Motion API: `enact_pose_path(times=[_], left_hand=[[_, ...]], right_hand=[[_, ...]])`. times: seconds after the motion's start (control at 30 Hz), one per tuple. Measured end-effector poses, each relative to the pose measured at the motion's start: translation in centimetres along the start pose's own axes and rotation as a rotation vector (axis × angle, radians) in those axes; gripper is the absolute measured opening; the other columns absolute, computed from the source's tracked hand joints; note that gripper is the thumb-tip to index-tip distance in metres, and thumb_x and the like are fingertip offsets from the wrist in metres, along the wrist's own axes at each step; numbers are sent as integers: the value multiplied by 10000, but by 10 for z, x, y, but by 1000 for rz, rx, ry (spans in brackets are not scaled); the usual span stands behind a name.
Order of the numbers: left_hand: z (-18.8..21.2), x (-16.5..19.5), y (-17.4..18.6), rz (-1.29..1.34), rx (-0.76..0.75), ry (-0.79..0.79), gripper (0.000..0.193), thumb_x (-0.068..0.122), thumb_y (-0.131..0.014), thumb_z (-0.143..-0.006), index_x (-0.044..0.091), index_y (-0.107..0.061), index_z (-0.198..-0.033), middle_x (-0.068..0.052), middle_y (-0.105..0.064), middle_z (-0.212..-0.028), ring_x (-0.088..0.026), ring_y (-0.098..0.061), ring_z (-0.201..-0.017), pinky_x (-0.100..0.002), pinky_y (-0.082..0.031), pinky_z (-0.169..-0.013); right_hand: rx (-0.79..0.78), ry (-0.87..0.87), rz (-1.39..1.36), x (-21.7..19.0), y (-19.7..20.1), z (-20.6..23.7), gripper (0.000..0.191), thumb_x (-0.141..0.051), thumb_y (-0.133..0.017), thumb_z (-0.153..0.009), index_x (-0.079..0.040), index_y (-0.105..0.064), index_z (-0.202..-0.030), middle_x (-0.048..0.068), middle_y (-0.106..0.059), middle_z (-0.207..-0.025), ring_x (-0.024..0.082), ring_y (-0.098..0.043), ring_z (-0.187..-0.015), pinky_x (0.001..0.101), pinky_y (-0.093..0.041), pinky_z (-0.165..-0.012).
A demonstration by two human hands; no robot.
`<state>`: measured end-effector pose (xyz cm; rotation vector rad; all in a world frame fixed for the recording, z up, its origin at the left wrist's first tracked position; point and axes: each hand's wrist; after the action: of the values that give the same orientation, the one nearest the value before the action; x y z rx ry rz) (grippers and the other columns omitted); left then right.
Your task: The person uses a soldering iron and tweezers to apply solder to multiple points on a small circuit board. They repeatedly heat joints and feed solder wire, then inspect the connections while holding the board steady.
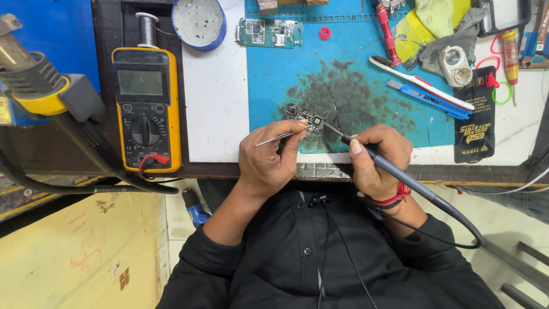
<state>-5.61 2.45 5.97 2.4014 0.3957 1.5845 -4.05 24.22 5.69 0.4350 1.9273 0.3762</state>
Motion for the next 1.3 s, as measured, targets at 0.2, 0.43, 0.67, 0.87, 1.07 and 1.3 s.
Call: enact_pose_path(times=[0.2, 0.43, 0.67, 0.87, 1.07, 1.3], left_hand=[[-1, 0, 1, -17, -8, -10, 155, 41, -746, -968, 74, -642, -1080, -77, -766, -1023, -246, -771, -895, -329, -595, -761], [-1, 0, 0, -15, -6, 0, 161, 40, -755, -961, 70, -644, -1074, -79, -767, -1008, -234, -768, -857, -314, -589, -726], [0, -1, 0, -10, 1, -9, 164, 40, -755, -965, 71, -642, -1079, -78, -767, -1022, -227, -774, -873, -307, -598, -737], [0, 0, 0, -12, -1, -12, 167, 40, -755, -966, 71, -636, -1079, -77, -766, -1021, -230, -775, -882, -309, -600, -742], [0, -2, -1, -25, -1, -21, 167, 40, -757, -965, 70, -636, -1076, -74, -767, -1013, -230, -773, -868, -311, -594, -734], [2, -4, -1, 75, 39, 54, 169, 43, -744, -981, 52, -645, -1118, -89, -760, -1042, -193, -777, -869, -295, -601, -743]], right_hand=[[-6, 9, 29, -1, 0, -1, 97, -79, -669, -951, -1, -633, -906, 97, -642, -790, 186, -598, -628, 284, -432, -604], [-3, 9, 31, -1, -1, -2, 105, -76, -674, -950, 3, -633, -894, 92, -636, -773, 177, -582, -623, 278, -418, -587], [-3, -1, 27, -1, 0, -2, 110, -83, -674, -955, 3, -634, -898, 90, -642, -779, 170, -583, -626, 273, -418, -587], [3, -1, 25, 0, 0, -1, 103, -78, -669, -952, 3, -634, -899, 96, -647, -788, 173, -589, -628, 272, -423, -587], [26, -55, 32, 1, -1, 2, 111, -93, -678, -968, 15, -655, -951, 91, -649, -776, 177, -594, -628, 267, -430, -583], [-131, 89, 272, -21, -9, -20, 313, -127, -748, -983, -56, -682, -1281, 127, -733, -1023, 271, -696, -812, 326, -545, -754]])
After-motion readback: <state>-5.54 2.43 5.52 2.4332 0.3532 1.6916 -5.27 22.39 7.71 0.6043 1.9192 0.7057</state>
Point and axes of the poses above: each hand's wrist, its own z-axis away from the middle knuckle, its own y-axis out of the back of the hand, x = y × z
